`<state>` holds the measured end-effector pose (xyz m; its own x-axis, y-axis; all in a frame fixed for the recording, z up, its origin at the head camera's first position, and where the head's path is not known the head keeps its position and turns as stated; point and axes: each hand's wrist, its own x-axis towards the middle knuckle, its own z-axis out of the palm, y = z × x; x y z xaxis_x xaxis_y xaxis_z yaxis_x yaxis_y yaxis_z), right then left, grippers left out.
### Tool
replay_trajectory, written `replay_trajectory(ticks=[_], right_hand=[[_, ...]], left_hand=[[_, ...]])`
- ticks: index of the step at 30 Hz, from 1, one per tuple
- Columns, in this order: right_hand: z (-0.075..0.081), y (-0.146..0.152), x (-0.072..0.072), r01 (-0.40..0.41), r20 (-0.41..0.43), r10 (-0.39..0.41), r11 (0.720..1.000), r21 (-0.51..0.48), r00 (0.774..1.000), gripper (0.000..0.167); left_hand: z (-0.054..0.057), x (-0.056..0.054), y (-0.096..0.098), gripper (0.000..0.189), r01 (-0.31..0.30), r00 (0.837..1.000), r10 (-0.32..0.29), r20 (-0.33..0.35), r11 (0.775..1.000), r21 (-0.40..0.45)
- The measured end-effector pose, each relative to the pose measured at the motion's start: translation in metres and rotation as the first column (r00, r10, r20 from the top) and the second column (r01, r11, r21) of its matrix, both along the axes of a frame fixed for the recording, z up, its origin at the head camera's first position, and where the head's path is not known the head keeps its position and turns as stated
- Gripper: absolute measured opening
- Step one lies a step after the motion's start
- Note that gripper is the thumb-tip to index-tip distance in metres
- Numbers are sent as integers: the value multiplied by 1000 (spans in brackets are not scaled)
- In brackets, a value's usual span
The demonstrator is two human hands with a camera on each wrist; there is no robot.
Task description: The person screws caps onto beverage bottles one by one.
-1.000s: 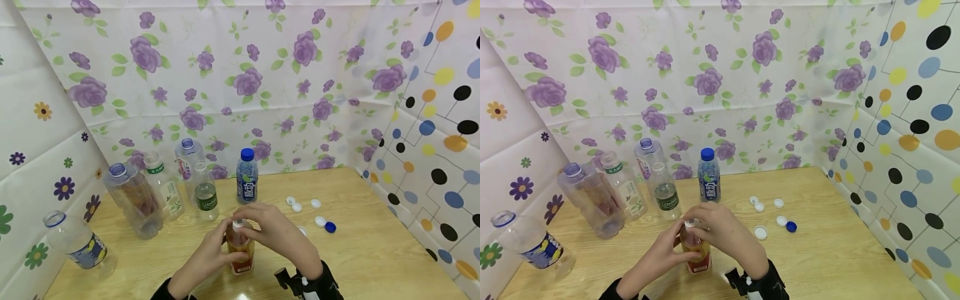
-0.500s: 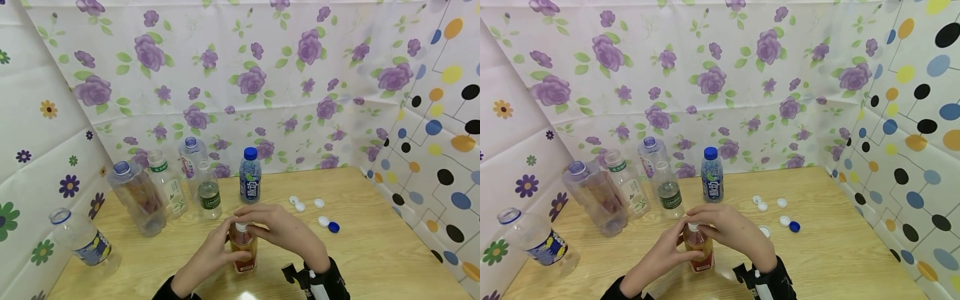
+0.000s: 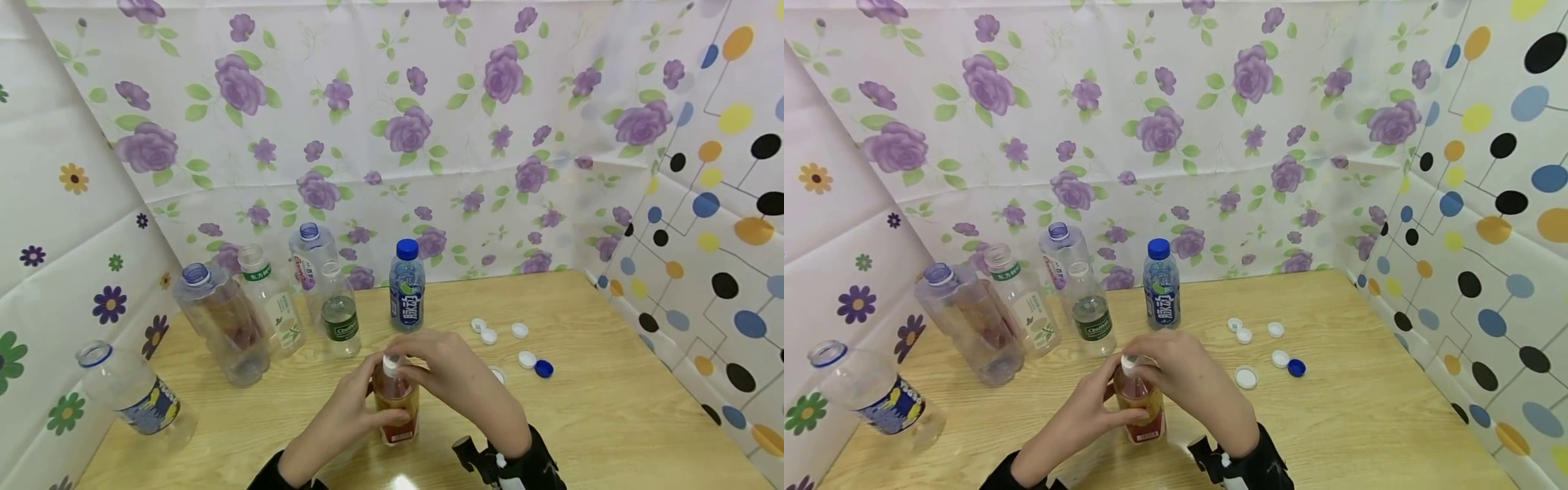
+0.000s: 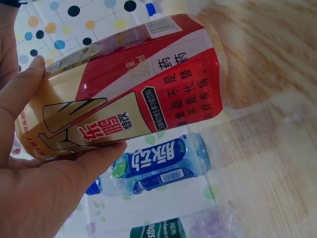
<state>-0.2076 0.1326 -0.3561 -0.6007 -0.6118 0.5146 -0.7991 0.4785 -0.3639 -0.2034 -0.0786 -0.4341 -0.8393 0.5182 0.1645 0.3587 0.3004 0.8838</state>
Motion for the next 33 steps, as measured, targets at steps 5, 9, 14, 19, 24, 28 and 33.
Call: replay_trajectory(ticks=[5,9,14,19,24,28,33], right_hand=[[2,-6,5,78,-8,-78,997,-11,997,24],[2,-7,6,100,-14,-100,995,17,995,25],[2,-3,4,83,8,-83,995,50,997,27],[2,2,1,42,21,-43,997,60,999,28],[3,5,-2,-28,10,27,997,69,1000,30],[3,8,-4,-86,60,81,992,88,995,36],[2,9,-5,-119,94,110,989,91,989,39]], left_hand=[[0,0,0,85,-8,1000,8,-12,1000,-6],[1,-1,0,85,-4,1000,4,-20,1000,-14],[1,-2,-1,85,3,1000,-4,-29,1000,-16],[1,-2,-1,83,11,1000,-11,-17,1000,-12],[2,-1,-2,83,12,1000,-13,-11,1000,-19],[2,-1,-2,83,15,1000,-15,0,1000,-18],[2,0,-3,83,15,1000,-15,14,1000,-18]])
